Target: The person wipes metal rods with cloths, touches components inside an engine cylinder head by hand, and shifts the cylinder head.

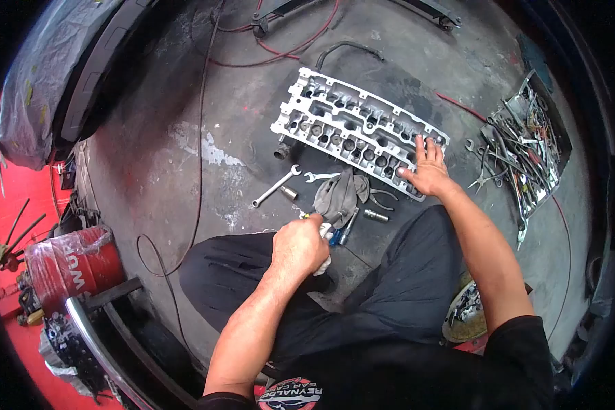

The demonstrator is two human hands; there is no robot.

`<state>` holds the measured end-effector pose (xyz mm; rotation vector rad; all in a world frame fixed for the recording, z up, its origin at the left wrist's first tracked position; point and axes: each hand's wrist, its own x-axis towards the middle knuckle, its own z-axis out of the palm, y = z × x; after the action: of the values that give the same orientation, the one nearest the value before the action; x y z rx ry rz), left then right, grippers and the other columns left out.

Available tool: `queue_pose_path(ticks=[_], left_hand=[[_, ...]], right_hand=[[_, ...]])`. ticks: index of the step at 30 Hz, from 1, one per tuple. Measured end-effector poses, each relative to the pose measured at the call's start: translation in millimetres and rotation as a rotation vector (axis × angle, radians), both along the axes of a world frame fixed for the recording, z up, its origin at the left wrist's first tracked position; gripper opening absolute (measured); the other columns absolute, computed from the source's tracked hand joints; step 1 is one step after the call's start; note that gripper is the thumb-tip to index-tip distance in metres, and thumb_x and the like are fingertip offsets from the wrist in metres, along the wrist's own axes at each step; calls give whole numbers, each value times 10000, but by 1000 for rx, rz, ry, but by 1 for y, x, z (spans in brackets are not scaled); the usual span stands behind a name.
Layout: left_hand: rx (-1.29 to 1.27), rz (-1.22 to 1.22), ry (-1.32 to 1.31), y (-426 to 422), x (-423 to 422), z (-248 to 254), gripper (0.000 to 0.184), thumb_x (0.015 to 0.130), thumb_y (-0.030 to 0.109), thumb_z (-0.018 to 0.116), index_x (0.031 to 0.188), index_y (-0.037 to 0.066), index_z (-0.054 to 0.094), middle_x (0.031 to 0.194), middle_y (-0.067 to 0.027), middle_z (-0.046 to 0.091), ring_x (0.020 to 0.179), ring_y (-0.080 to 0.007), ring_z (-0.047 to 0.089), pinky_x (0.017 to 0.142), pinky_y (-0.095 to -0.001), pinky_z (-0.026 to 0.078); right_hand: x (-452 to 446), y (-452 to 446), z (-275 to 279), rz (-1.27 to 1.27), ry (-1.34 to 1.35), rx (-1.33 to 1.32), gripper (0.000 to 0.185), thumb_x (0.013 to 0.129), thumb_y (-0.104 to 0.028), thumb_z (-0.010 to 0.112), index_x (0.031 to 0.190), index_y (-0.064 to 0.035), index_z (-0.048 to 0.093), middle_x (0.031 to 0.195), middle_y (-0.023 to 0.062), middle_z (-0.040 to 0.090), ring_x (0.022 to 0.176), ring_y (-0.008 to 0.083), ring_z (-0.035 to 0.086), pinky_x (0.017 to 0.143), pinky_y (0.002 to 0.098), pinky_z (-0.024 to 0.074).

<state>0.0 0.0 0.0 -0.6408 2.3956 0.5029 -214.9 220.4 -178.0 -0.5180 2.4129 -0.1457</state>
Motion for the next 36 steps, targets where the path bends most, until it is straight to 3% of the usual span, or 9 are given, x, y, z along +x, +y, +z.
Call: queue_pose_path(ticks=[2, 5, 10, 13, 20, 23, 29, 33, 36], left_hand=[[2, 8, 11, 3, -6, -5, 251, 774, 165, 651, 996, 49, 645, 925, -230, 695, 891, -386, 686, 812, -496, 537], [-6, -57, -15, 10, 1, -1, 235, 787, 145, 615, 1002, 52, 642, 926, -219, 695, 888, -387, 688, 798, -492, 543], [-86, -198, 167, 51, 10, -10, 173, 783, 111, 611, 938, 33, 626, 798, -194, 660, 713, -328, 705, 584, -422, 576], [-169, -202, 189, 66, 17, -16, 114, 798, 119, 616, 891, 53, 614, 773, -157, 649, 680, -303, 696, 572, -407, 576], [-153, -216, 19, 42, 28, -12, 135, 863, 116, 544, 955, 44, 612, 806, -165, 660, 724, -318, 708, 577, -426, 574], [-86, -239, -19, 24, 23, -8, 253, 806, 123, 613, 1044, 37, 616, 842, -171, 666, 771, -355, 702, 653, -467, 571], [35, -283, -2, -16, 0, 5, 221, 800, 120, 602, 1005, 54, 655, 855, -210, 694, 837, -361, 705, 732, -478, 561], [131, -17, 37, -75, -1, 28, 306, 761, 119, 625, 1056, 62, 681, 931, -231, 695, 940, -396, 671, 837, -478, 522], [178, 206, 149, -114, 13, 63, 259, 777, 100, 661, 1029, 49, 696, 937, -223, 694, 918, -356, 690, 817, -411, 526]], right_hand=[[0, -4, 13, 52, 6, 106, 1070, 878, -569, 609, 1563, -102, -68, 1616, 237, -15, 1484, 444, 44, 1136, 607, 246], [8, -20, 26, 26, 9, 148, 1060, 889, -550, 601, 1560, -92, -80, 1616, 237, -13, 1484, 445, 41, 1138, 597, 252], [9, -21, 26, 4, 2, 150, 1060, 883, -539, 609, 1562, -108, -80, 1616, 236, -12, 1485, 445, 25, 1133, 598, 260], [8, -20, 22, 4, 34, 142, 1064, 875, -545, 613, 1565, -116, -74, 1619, 227, -7, 1486, 441, 23, 1128, 603, 263], [11, -19, 24, -28, 32, 126, 1043, 877, -540, 607, 1570, -130, -56, 1624, 202, 3, 1493, 415, 26, 1124, 607, 268], [12, -19, 26, -42, 38, 115, 1025, 875, -526, 608, 1573, -136, -33, 1624, 192, 20, 1490, 409, 50, 1124, 607, 269], [13, -18, 24, -65, 68, 59, 1062, 837, -515, 657, 1568, -120, -4, 1606, 223, 58, 1468, 439, 98, 1122, 609, 277], [12, -22, 30, -87, 15, 96, 1039, 859, -506, 645, 1575, -170, -29, 1623, 176, 27, 1488, 399, 54, 1136, 610, 257], [10, -23, 24, -72, 13, 128, 1084, 835, -523, 666, 1571, -165, -46, 1625, 180, 14, 1489, 413, 41, 1137, 616, 253]])
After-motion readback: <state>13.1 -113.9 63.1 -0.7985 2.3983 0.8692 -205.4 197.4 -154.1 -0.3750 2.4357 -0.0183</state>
